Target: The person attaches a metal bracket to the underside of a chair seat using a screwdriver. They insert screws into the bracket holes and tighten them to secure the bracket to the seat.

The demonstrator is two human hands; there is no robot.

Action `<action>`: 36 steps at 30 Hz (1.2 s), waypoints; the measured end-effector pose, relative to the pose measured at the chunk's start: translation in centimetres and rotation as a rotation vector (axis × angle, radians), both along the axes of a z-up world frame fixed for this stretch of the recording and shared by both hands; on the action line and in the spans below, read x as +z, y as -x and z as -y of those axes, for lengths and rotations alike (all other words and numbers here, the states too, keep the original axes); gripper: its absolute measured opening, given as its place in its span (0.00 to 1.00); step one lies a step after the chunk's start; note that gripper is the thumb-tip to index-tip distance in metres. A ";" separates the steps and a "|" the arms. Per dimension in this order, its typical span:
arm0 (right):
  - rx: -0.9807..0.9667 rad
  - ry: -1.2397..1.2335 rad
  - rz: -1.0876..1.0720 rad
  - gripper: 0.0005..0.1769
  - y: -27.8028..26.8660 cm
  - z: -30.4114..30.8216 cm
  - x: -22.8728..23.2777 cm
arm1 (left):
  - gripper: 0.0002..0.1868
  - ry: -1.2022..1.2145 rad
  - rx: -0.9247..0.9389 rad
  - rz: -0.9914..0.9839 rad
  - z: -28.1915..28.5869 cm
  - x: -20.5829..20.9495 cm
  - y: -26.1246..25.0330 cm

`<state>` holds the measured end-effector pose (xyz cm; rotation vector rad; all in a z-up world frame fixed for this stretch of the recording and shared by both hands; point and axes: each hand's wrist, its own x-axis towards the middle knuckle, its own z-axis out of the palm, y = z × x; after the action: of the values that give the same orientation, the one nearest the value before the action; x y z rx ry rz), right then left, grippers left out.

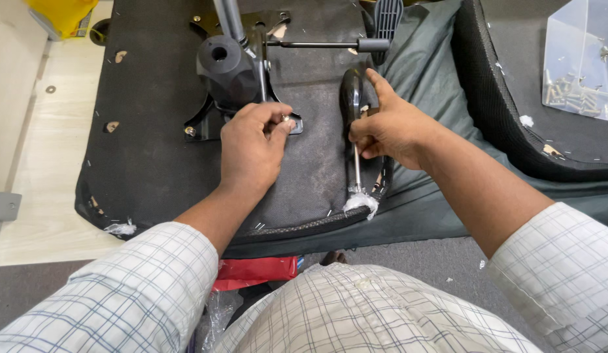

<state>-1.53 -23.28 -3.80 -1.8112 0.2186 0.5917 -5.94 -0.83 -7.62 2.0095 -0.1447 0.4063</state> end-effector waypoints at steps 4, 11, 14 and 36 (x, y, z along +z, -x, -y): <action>-0.003 -0.212 -0.065 0.69 -0.1 1.7 -0.5 | 0.08 -0.025 0.187 -0.131 1.2 -0.4 -0.7; 0.040 -0.334 -0.098 0.72 -0.6 2.7 -1.6 | 0.07 -0.088 0.206 -0.086 1.7 -1.1 -0.9; 0.066 -0.382 -0.090 0.72 -0.9 2.9 -1.7 | 0.06 -0.126 0.180 0.020 1.9 -1.3 -0.7; -0.011 -0.461 0.556 0.63 -2.0 3.6 -0.3 | 0.06 -0.471 0.113 0.217 2.9 -1.1 0.1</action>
<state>0.46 -26.88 -4.09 -1.4529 -0.2670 0.0962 -6.02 -3.71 -8.70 2.4384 -0.2840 0.7152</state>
